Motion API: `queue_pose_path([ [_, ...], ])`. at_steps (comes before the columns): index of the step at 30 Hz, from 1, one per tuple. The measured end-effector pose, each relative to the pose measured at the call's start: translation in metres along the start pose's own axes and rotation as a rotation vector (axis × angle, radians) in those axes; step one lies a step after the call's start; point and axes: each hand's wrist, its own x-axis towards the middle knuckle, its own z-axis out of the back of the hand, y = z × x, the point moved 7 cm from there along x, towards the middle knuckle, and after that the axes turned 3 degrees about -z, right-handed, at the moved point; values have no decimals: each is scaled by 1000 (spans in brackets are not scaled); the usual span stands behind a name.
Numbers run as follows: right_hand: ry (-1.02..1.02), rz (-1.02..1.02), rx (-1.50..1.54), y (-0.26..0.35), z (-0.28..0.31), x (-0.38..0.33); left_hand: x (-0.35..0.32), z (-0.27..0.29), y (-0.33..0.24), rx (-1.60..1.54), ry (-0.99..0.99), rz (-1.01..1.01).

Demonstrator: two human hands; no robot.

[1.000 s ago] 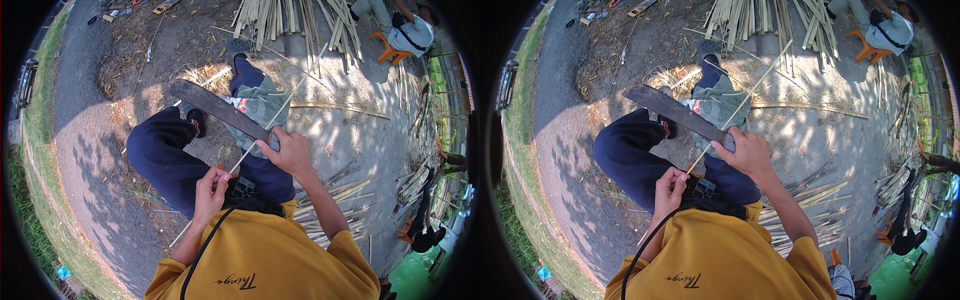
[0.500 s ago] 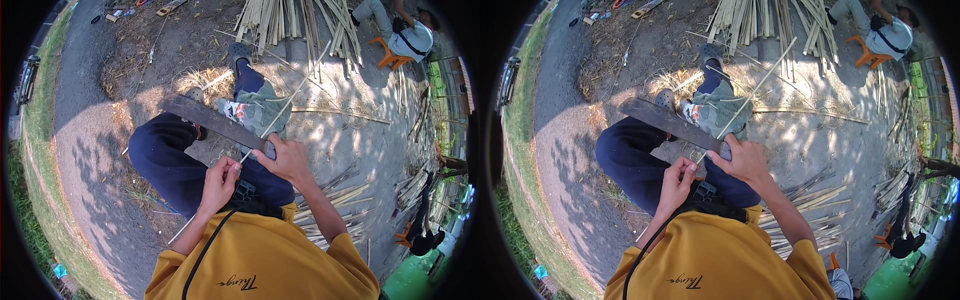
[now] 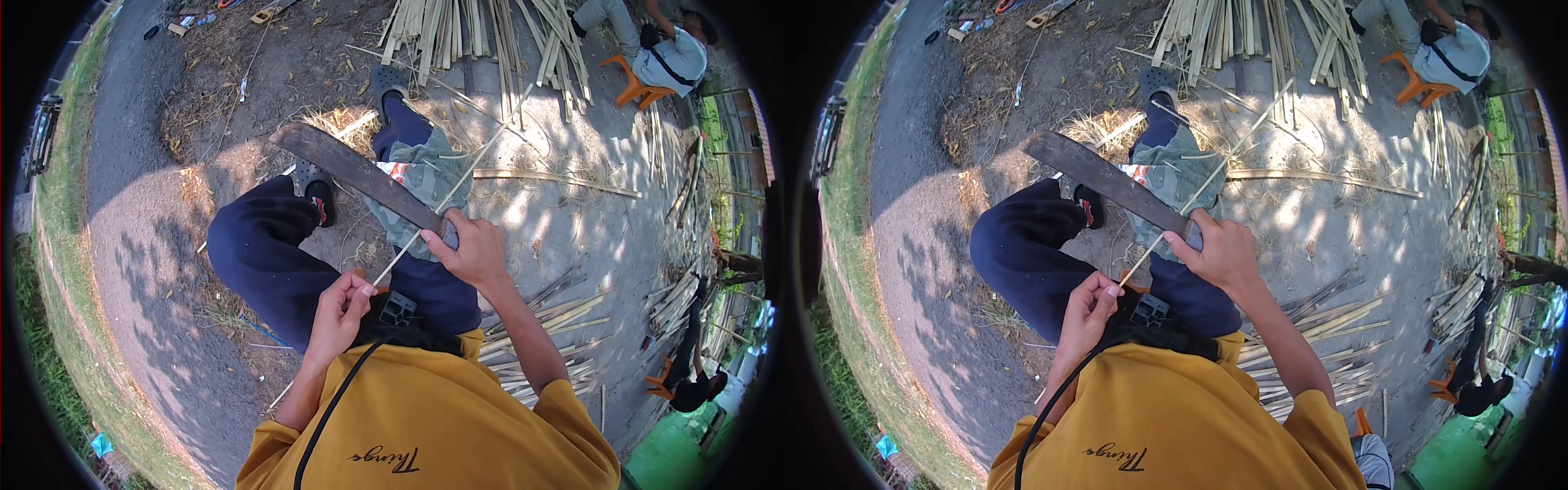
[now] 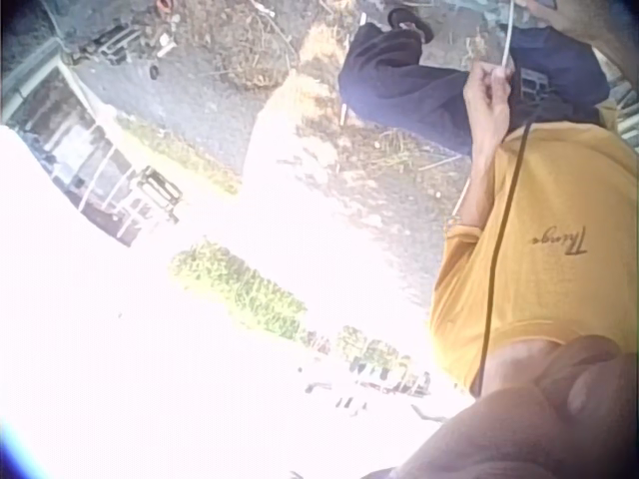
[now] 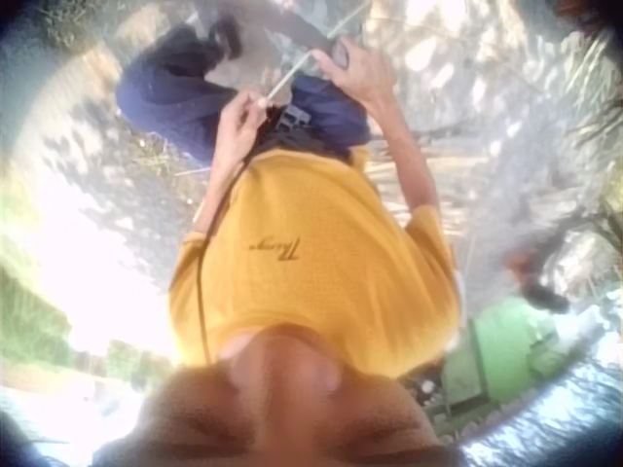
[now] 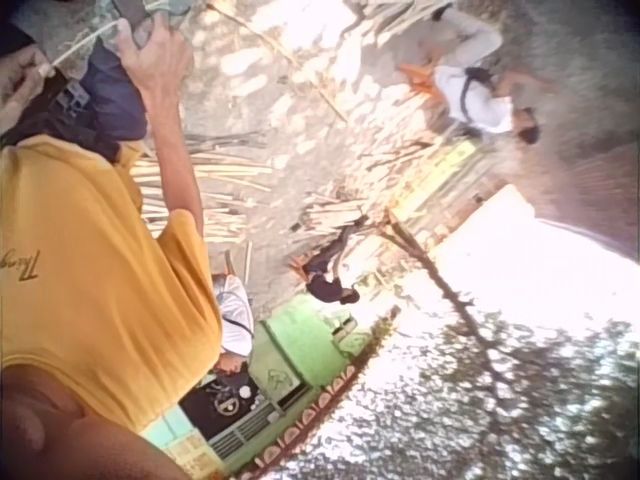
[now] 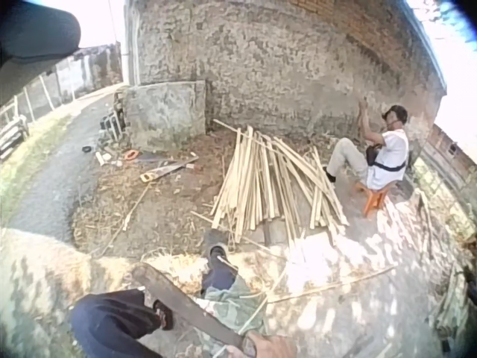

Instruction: The person uses a large knife to scrape and thin down a long bamboo stick, resting it against their leg covered by a cloth.

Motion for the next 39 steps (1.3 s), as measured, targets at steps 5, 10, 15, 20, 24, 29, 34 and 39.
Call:
queue_pose_path([
  [5, 3, 15, 0, 4, 0, -2, 2, -3, -2, -1, 16, -36],
  [10, 54, 5, -12, 14, -4, -7, 37, -30, -18, 65, 12, -104],
  [15, 27, 16, 27, 4, -3, -1, 40, -30, -12, -128, 97, 2],
  [20, 11, -2, 41, -2, -2, 1, 15, -16, -7, -151, 107, 91],
  [24, 2, -1, 35, -2, -1, 3, -18, 7, 0, -177, 102, 135],
  [29, 18, -4, 24, -1, 0, 2, -37, 25, 7, -142, 79, 156],
  [34, 27, -13, 46, -2, -2, 0, -20, 20, 2, -99, 96, 84],
  [39, -10, -12, -5, 10, 2, -4, 7, -2, -14, 46, 82, -55],
])
